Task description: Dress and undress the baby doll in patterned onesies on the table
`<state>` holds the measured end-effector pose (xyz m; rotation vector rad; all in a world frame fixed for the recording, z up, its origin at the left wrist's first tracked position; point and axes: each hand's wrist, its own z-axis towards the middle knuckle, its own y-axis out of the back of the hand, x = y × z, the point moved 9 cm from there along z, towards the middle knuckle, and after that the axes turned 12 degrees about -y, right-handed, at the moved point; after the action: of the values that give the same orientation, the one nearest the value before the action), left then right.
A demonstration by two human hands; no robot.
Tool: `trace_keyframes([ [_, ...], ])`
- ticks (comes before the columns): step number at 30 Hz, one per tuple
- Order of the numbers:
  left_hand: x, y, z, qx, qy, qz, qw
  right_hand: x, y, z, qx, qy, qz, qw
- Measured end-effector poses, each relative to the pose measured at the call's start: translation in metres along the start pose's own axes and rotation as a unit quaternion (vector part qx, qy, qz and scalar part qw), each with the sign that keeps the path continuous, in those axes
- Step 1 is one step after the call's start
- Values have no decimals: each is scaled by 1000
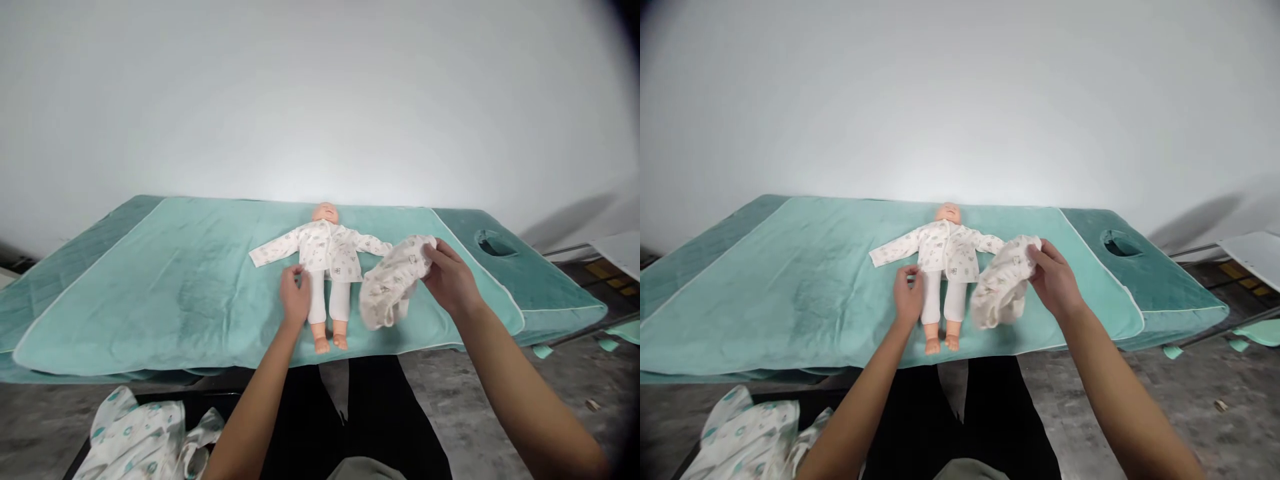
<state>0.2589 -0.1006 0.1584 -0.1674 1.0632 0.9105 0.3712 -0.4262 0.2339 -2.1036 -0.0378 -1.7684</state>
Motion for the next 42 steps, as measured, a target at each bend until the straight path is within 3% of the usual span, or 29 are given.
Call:
trace_keyframes([
  [2,-38,-9,-10,54,-27,-69,996,11,-36,-8,43,16,-15,999],
  [4,-70,-24,-20,141,-23,-193,971,16,-72,-18,94,54,-45,993],
  [8,-101,-31,-33,241,26,-306,921,7,-133,-41,204,131,-150,958],
  [10,-106,-26,-35,277,27,-307,910,-2,-144,-47,192,144,-212,948],
  [13,-112,-18,-43,362,-1,-302,882,-5,-140,-50,98,166,-306,932],
  [16,-108,-13,-52,423,29,-297,856,3,-139,-55,42,230,-431,872],
  [17,-105,-10,-51,418,45,-291,860,6,-140,-56,35,249,-462,851],
  [19,-103,3,-39,348,55,-256,900,14,-138,-57,15,281,-496,822],
  [21,-111,27,-23,226,20,-192,955,24,-136,-56,-18,306,-516,800],
  [23,-134,43,-16,153,-47,-134,978,36,-135,-55,-43,314,-526,790],
  [26,-170,28,-25,220,-144,-70,962,50,-140,-55,-40,274,-529,802],
  [28,-177,14,-29,260,-180,-2,949,56,-145,-57,-15,229,-540,810],
  [30,-175,9,-26,260,-200,56,943,60,-147,-60,28,179,-542,820],
  [32,-169,13,-16,243,-190,57,949,64,-144,-64,77,133,-526,837],
  [36,-165,41,9,202,-86,-50,974,66,-125,-63,134,64,-477,866],
  [39,-182,51,16,222,-41,-102,969,74,-122,-66,105,135,-453,875],
  [42,-203,55,19,207,-25,-116,971,89,-141,-96,61,330,-423,842],
])
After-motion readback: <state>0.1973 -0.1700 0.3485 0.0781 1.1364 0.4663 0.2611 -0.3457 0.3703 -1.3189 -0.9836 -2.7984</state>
